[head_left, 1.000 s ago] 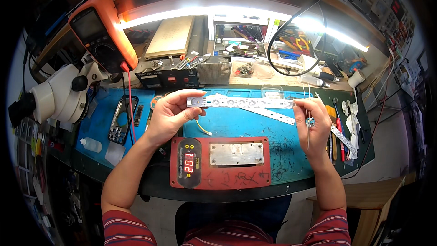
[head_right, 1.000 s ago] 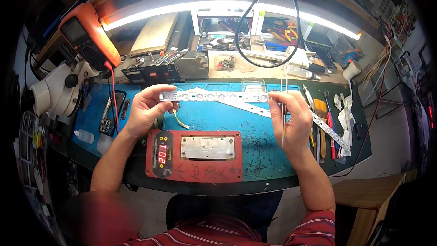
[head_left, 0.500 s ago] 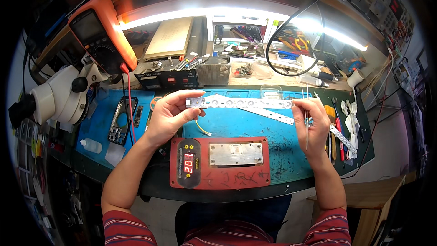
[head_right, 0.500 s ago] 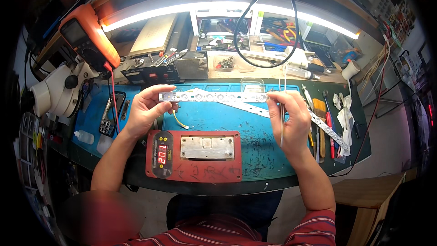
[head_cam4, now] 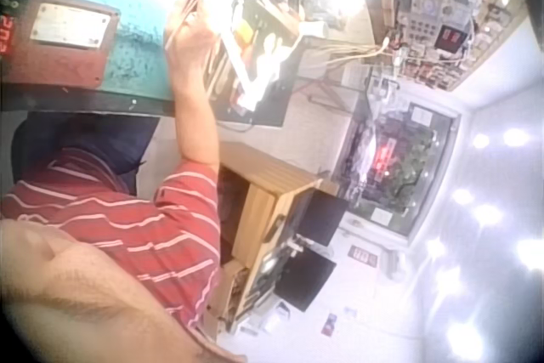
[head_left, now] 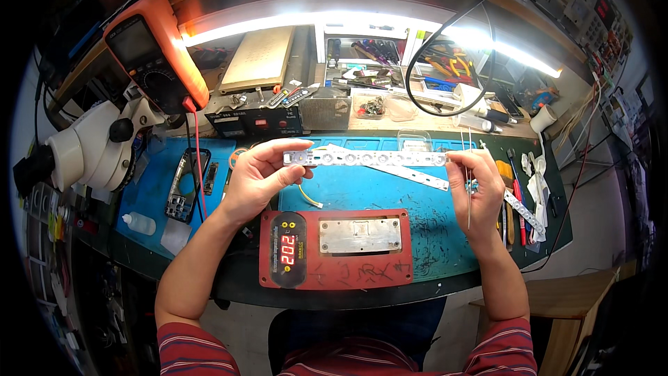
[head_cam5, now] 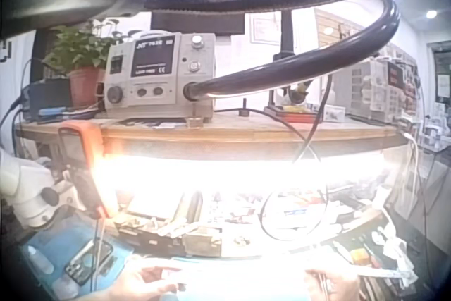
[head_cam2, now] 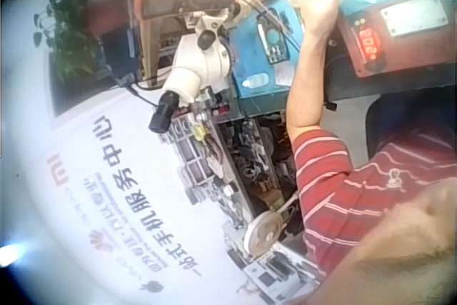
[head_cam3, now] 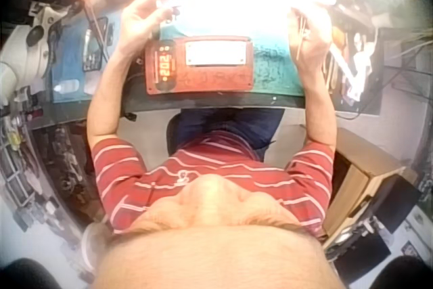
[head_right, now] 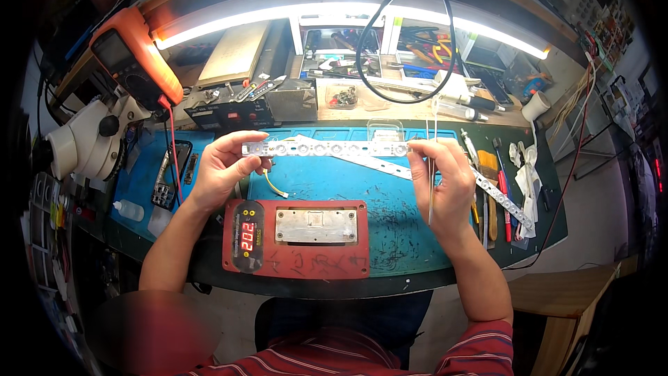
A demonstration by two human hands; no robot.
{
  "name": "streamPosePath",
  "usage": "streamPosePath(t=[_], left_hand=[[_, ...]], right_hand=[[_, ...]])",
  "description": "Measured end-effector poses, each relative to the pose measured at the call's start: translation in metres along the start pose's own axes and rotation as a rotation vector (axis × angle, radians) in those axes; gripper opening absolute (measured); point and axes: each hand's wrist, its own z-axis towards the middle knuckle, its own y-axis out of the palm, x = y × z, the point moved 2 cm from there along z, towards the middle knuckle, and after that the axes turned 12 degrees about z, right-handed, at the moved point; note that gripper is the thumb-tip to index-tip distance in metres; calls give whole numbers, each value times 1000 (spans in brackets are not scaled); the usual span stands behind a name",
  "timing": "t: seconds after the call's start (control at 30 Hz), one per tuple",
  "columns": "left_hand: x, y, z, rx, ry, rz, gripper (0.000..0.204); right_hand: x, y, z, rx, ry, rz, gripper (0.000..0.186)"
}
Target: The person handles LED strip segments on a workbench, using a soldering iron and tweezers to work on the contacts. The person repeatedly picks up, positions, and adjusts the strips while monitoring a digital temperature display.
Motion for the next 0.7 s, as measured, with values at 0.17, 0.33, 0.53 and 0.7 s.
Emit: streamPosePath(t=[0.17, 0.33, 0.53, 0.7], left_hand=[[1, 0, 0, -7, -8, -1, 41], [-1, -1, 0, -8, -1, 2, 39], [-1, -1, 0, -6, -9, -7, 38], [-3, -6, 0, -72, 5, -1, 37]], right_hand=[[0, 0, 0, 1, 0, -7, 10], [0, 0, 0, 4, -6, -6, 10], [0, 0, 0, 1, 0, -4, 10], [1, -1, -1, -17, 8, -7, 8]])
